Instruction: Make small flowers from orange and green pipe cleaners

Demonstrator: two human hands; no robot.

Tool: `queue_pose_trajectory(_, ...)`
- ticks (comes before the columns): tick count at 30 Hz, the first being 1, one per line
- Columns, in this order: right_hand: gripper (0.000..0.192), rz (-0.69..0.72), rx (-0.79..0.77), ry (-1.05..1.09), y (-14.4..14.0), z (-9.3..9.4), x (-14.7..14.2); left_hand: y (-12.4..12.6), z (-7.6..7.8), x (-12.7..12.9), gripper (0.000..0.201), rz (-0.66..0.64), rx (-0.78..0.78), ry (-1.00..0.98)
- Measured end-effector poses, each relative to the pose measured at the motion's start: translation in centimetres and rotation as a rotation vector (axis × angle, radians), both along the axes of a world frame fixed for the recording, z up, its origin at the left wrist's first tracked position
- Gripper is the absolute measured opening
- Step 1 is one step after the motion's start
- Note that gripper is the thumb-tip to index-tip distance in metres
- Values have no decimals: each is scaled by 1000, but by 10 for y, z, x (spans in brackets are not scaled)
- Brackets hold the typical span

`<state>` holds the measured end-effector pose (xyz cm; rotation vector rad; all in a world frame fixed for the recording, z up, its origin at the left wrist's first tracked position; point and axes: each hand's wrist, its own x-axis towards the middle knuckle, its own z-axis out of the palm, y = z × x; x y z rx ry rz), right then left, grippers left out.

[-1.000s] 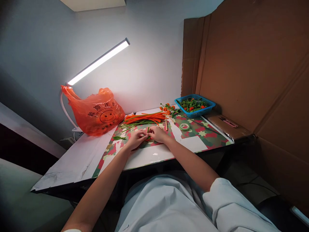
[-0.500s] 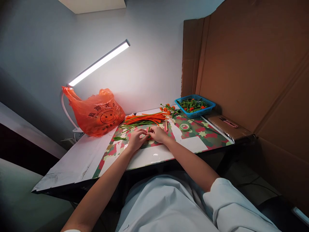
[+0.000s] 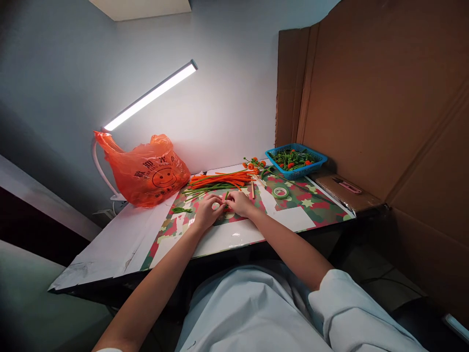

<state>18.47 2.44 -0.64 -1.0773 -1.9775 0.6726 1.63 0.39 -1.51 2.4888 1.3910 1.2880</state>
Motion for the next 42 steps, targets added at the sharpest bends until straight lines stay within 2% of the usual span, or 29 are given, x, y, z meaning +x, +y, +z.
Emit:
queue_pose_trajectory(11,11,-30,12,-17,-1,2,-1,-3,2,2,12,71,19,48)
queue_pose_trajectory(18,11,-44,11,0,0,0,-1,-1,1,1,9,23,3,58)
queue_pose_trajectory(42,12,-30,5,53,0,0,0,-2,0,3,10,15,2,26)
